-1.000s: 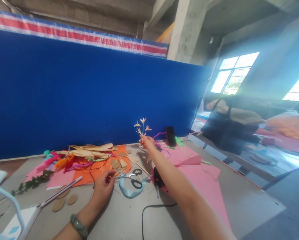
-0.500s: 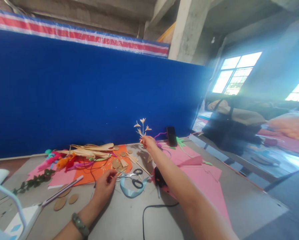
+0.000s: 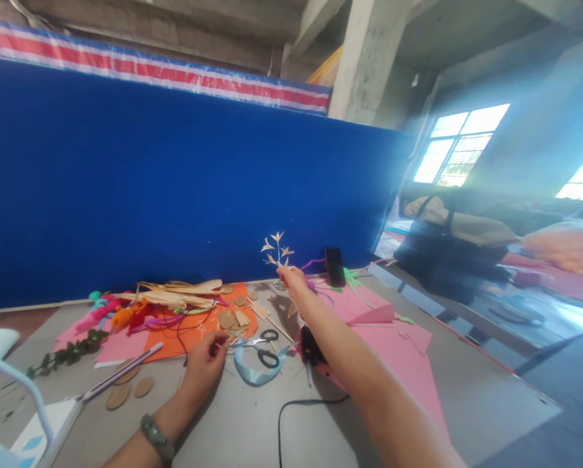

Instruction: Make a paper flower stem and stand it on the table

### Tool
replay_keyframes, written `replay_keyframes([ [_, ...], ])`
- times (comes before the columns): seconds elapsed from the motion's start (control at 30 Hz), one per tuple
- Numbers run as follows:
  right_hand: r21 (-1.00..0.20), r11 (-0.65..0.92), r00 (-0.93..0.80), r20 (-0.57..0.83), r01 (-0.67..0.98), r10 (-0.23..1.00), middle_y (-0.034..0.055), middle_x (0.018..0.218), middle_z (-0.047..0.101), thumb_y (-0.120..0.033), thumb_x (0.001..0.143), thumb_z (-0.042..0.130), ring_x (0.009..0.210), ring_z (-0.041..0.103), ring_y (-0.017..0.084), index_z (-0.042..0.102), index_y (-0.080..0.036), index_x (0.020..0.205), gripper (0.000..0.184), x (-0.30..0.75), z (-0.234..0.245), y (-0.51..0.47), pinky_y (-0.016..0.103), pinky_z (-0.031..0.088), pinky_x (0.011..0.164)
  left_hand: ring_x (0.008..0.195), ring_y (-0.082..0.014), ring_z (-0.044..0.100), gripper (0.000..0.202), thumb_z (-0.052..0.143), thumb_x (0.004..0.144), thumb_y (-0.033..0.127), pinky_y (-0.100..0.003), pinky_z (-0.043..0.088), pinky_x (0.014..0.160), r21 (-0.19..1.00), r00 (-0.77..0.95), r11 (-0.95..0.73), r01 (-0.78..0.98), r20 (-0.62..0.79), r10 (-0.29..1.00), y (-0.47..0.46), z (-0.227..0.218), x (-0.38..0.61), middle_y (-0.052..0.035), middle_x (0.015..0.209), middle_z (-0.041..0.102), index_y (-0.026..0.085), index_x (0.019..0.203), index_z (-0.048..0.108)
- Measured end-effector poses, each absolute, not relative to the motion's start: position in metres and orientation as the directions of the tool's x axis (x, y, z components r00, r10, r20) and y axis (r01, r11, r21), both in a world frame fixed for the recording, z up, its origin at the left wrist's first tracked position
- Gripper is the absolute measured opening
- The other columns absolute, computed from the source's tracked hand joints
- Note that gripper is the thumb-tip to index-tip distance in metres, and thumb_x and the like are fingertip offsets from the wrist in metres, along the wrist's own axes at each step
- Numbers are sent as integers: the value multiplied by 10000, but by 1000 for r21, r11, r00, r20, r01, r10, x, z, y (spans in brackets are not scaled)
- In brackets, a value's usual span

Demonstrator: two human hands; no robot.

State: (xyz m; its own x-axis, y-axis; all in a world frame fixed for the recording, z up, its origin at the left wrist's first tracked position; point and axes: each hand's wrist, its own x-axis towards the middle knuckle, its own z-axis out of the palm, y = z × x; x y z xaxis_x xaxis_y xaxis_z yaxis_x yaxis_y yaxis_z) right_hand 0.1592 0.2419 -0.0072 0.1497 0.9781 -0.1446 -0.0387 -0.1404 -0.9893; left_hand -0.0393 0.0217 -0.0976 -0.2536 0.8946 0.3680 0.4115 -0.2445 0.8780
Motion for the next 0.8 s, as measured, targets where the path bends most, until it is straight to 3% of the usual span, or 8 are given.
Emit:
replay_keyframes([
  [0.13, -991, -130, 162, -134, -34, 978, 78, 1117, 601, -305, 918, 555, 923, 619, 187, 562, -145, 1151, 283, 161, -10, 243, 374, 542, 777, 730, -211, 647, 225, 587, 772, 367, -326, 514, 683, 883, -256, -239, 403, 359, 897, 23, -99, -40, -62, 842, 711, 179, 875, 656],
  [0.23, -994, -100, 165, -107, -50, 980, 43, 960, 631, -292, 917, 559, 757, 624, 132, 587, -128, 1058, 218, 163, -11, 243, 289, 545, 652, 725, -209, 645, 229, 589, 766, 373, -324, 512, 683, 877, -260, -241, 416, 369, 892, 25, -101, -40, -55, 820, 709, 183, 870, 661],
  [0.37, -995, -50, 155, -64, -90, 986, -39, 570, 587, -201, 754, 710, 474, 543, 82, 591, -139, 793, 139, 166, -11, 240, 158, 372, 382, 669, -187, 629, 206, 578, 779, 363, -299, 500, 647, 875, -254, -258, 409, 381, 889, 24, -100, -39, -43, 777, 696, 180, 836, 651],
  [0.43, -993, -36, 139, -52, -111, 989, -43, 503, 581, -180, 694, 729, 433, 536, 84, 571, -157, 737, 165, 166, -10, 238, 148, 301, 335, 651, -180, 622, 200, 576, 782, 354, -294, 494, 640, 876, -251, -260, 407, 381, 890, 23, -99, -39, -44, 779, 695, 177, 837, 650],
  [0.6, -990, -36, 128, -54, -138, 990, 4, 576, 656, -335, 755, 683, 430, 566, 95, 550, -172, 750, 211, 168, -7, 235, 153, 324, 337, 656, -186, 616, 204, 580, 779, 347, -299, 490, 633, 879, -251, -259, 399, 377, 892, 23, -98, -38, -48, 776, 689, 174, 862, 649],
  [0.8, -992, 4, 206, -23, -127, 978, -17, 512, 596, -493, 748, 673, 420, 551, 90, 530, -181, 683, 350, 173, -7, 232, 165, 375, 362, 650, -176, 610, 288, 608, 767, 396, -297, 498, 624, 910, -285, -256, 326, 353, 891, 20, -98, -37, -53, 818, 689, 165, 934, 645],
])
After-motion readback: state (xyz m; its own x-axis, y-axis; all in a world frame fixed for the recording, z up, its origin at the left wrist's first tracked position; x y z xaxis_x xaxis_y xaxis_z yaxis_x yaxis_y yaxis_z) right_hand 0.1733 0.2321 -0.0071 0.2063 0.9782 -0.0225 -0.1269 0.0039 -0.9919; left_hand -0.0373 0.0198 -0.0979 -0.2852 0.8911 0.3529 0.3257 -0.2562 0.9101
